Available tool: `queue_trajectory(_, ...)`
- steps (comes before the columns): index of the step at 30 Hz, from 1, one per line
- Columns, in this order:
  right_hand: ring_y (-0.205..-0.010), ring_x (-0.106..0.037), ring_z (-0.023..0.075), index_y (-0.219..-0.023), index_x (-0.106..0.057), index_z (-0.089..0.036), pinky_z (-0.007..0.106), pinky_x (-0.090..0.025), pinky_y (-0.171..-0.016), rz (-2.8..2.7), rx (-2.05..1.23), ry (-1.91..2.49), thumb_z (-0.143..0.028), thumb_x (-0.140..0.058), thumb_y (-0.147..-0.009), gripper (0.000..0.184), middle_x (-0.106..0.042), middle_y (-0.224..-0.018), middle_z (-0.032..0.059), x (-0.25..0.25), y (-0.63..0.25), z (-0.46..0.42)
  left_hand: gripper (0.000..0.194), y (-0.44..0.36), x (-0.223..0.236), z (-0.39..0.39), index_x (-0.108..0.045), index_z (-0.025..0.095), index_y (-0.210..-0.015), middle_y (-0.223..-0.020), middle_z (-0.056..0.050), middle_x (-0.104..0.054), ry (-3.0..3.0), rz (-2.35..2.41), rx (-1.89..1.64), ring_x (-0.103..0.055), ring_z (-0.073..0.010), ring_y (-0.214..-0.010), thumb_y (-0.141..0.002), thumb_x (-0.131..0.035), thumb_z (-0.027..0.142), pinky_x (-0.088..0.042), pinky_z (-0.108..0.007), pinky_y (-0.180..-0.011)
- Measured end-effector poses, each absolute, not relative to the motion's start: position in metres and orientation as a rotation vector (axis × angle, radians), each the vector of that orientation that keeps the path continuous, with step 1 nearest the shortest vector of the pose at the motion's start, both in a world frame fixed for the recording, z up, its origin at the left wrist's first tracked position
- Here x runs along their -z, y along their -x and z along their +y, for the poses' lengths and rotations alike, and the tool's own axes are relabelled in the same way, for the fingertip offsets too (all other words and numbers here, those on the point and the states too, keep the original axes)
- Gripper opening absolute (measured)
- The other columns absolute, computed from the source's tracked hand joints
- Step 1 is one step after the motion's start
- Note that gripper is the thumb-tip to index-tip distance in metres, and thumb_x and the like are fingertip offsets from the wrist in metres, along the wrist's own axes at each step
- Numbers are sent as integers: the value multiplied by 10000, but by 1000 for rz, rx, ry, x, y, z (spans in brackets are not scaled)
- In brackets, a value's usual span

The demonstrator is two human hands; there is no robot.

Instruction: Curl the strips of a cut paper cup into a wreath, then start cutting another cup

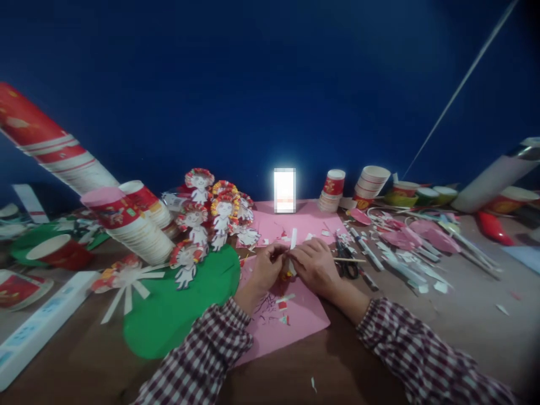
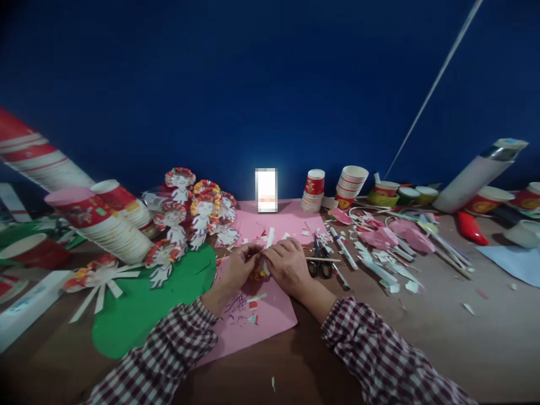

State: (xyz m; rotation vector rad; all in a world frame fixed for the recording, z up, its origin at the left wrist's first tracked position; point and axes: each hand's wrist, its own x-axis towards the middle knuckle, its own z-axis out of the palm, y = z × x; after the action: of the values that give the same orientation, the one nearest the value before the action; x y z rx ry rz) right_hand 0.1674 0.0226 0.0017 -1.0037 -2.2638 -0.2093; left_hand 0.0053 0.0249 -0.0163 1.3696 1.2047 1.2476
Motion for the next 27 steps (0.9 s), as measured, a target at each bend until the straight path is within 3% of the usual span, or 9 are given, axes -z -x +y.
queue_trajectory(4, -940, -486, 209, -999, -626, -214, 386, -318, -906, -2244, 170, 994, -226, -497, -888, 171, -669, -972, 39, -5, -167, 18, 121, -4, 15, 26, -641, 175, -836, -840, -46, -677, -1374, 1233, -1278, -630, -164, -797, -731, -588, 199, -499, -288, -746)
queue_trajectory(27, -1007, -473, 228, -1050, -621, -229, 402, -351, -912, -2193, 131, 1029, -189, -527, -851, 224, -659, -990, 43, -10, -168, 13, 158, -2, 10, 22, -635, 167, -892, -896, -66, -694, -1406, 1322, -1264, -645, -164, -838, -751, -572, 201, -501, -296, -765)
